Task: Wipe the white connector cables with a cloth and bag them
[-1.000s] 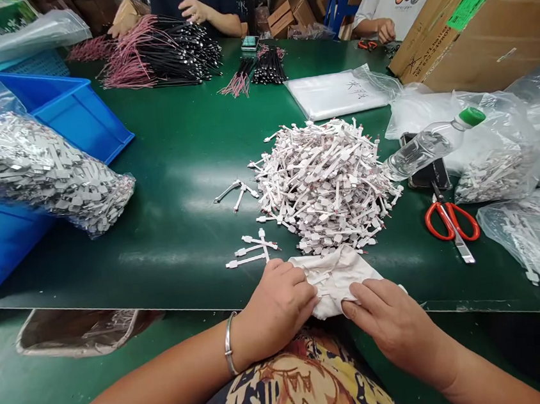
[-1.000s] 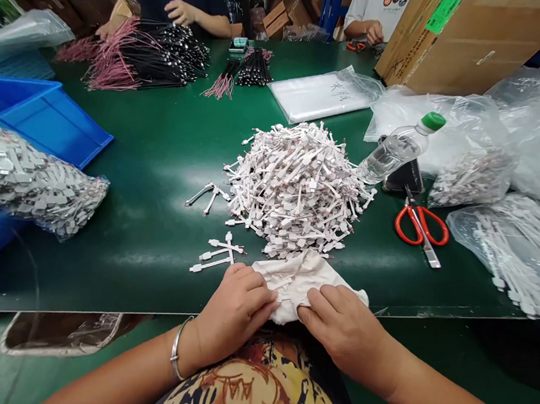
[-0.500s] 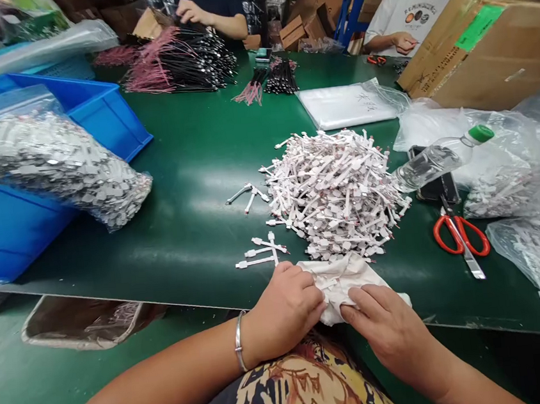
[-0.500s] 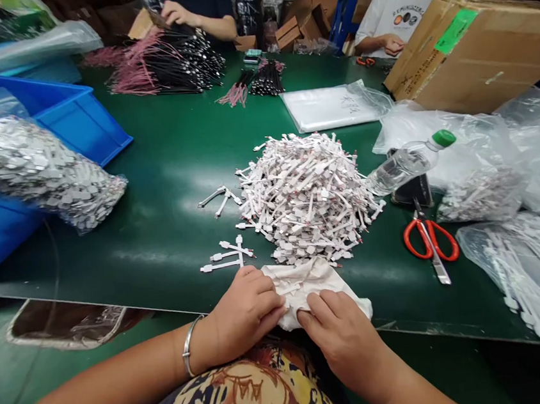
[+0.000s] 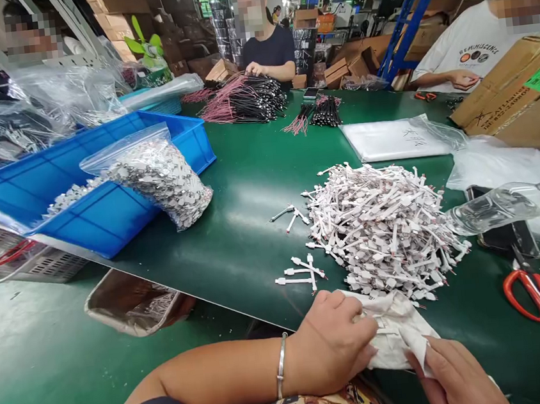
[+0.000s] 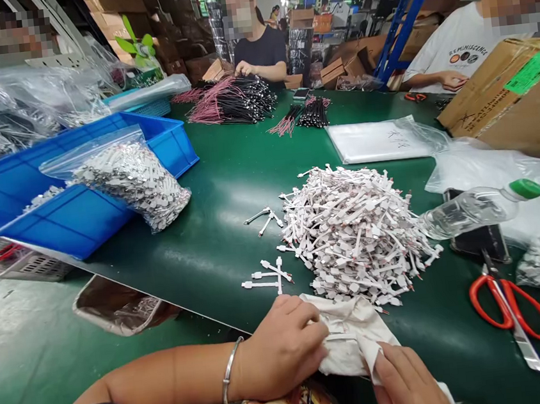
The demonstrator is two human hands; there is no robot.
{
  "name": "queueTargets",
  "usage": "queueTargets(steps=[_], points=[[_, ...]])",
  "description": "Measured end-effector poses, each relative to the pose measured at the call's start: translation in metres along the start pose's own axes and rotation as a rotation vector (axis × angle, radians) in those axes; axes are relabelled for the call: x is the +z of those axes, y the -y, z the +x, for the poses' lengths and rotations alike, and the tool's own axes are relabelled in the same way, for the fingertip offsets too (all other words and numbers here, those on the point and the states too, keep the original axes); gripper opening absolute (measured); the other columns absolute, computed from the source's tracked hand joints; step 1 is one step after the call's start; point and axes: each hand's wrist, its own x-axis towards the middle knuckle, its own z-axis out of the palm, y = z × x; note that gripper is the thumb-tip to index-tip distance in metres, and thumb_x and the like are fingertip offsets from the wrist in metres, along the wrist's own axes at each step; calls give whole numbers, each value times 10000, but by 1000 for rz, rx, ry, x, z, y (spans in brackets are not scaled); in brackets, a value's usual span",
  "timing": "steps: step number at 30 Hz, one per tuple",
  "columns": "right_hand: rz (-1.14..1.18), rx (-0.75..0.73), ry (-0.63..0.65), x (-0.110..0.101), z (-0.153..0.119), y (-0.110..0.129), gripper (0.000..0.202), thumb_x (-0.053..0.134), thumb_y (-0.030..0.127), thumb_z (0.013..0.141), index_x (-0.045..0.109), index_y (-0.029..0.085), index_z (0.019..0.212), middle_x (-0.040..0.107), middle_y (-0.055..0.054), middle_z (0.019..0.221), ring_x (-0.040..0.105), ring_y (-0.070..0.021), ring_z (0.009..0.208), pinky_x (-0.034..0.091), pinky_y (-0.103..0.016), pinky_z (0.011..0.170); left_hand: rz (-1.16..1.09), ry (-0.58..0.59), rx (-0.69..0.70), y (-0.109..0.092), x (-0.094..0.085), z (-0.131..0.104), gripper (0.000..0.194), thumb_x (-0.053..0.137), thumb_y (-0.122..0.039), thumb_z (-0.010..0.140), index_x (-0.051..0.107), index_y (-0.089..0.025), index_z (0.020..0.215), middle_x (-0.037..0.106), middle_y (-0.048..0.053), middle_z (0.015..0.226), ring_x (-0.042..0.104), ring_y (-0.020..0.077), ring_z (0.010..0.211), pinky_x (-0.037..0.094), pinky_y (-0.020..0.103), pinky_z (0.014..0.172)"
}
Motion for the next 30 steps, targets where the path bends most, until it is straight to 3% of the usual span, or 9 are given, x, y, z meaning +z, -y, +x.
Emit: queueTargets(steps=[6,16,22,24,28,30], points=[[26,55,6,2,-7,-2,203,417,307,901,559,166,937,601,-95,887,572,-199,795,475,-323,712,71,87,30,-5,1,6,109,498,-284,832,491,-177,810,511,56,844,440,194,797,310,345,633],[46,124,18,1,-6,1,225,408,343,907,567,184,923,596,-95,901,564,-209,824,480,-322,712,44,114,-89,7,-15,-18,19,472,-164,829,487,-176,827,543,57,859,443,180,782,345,327,703],[34,125,5,-2,-2,3,217,397,315,910,564,179,937,586,-98,914,551,-206,823,469,-316,713,90,215,-100,11,-34,-26,264,597,-275,749,483,-172,964,554,61,905,443,204,795,356,342,702],[31,133,12,-2,-2,4,206,404,304,907,561,177,941,585,-96,910,550,-208,823,466,-320,716,133,237,-103,12,-40,-25,265,605,-305,752,489,-171,948,554,64,883,445,207,782,358,349,705],[32,140,17,-3,-1,4,199,418,295,901,561,173,967,590,-92,920,553,-206,833,470,-319,726,234,248,-100,20,-46,-26,72,542,-162,776,495,-173,830,552,62,829,453,204,766,354,366,735],[35,135,8,-4,0,5,206,414,297,902,561,171,974,591,-93,929,554,-204,835,472,-315,728,265,239,-76,25,-47,-27,90,508,-93,765,488,-177,790,546,57,799,453,201,761,351,366,746]])
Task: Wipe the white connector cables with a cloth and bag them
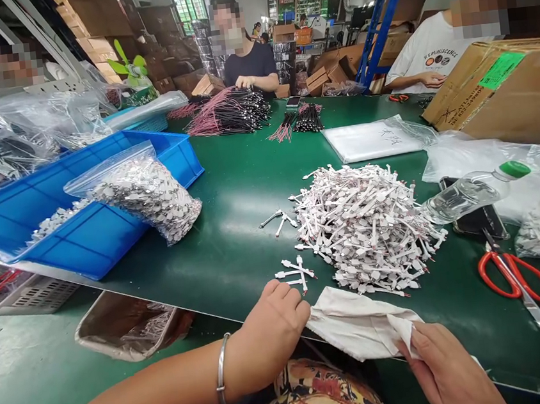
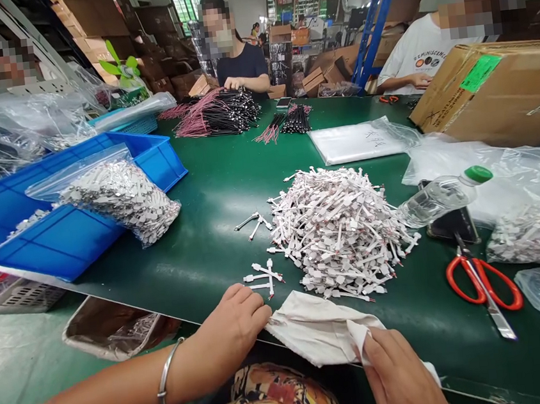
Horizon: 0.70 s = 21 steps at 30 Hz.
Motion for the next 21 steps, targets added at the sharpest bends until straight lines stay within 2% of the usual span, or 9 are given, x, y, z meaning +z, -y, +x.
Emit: queueTargets(steps=[7,11,16,18,21], points=[[30,25,24,-1,3,2,187,401,268,904,546,171,972,577,-92,924,536,-194,808,468,-312,709,99,-36,119,21,0,-3,108,485,-74,772,502,-180,767,543,43,731,473,197,757,306,409,880],[38,24,18,0,4,3,179,404,259,900,530,170,990,571,-93,924,523,-197,804,461,-328,721,143,-4,170,31,-1,-1,80,526,-103,755,502,-178,744,541,41,696,481,197,728,330,380,828],[26,37,33,0,3,5,180,398,244,900,526,172,1003,572,-95,938,520,-197,803,458,-327,710,189,-5,189,35,-16,15,106,482,-94,781,506,-174,717,547,42,685,478,193,711,320,376,828],[11,34,23,-1,4,7,184,390,247,903,529,169,995,578,-97,938,527,-196,808,459,-323,714,207,-39,173,37,-20,24,110,446,-111,813,540,-165,793,581,65,771,497,206,772,306,386,849],[-19,15,-3,-4,7,7,207,373,267,913,539,165,982,593,-96,924,543,-189,806,463,-304,718,208,-102,178,41,-21,37,227,450,-150,818,541,-138,1026,592,118,1016,498,241,949,286,396,876]])
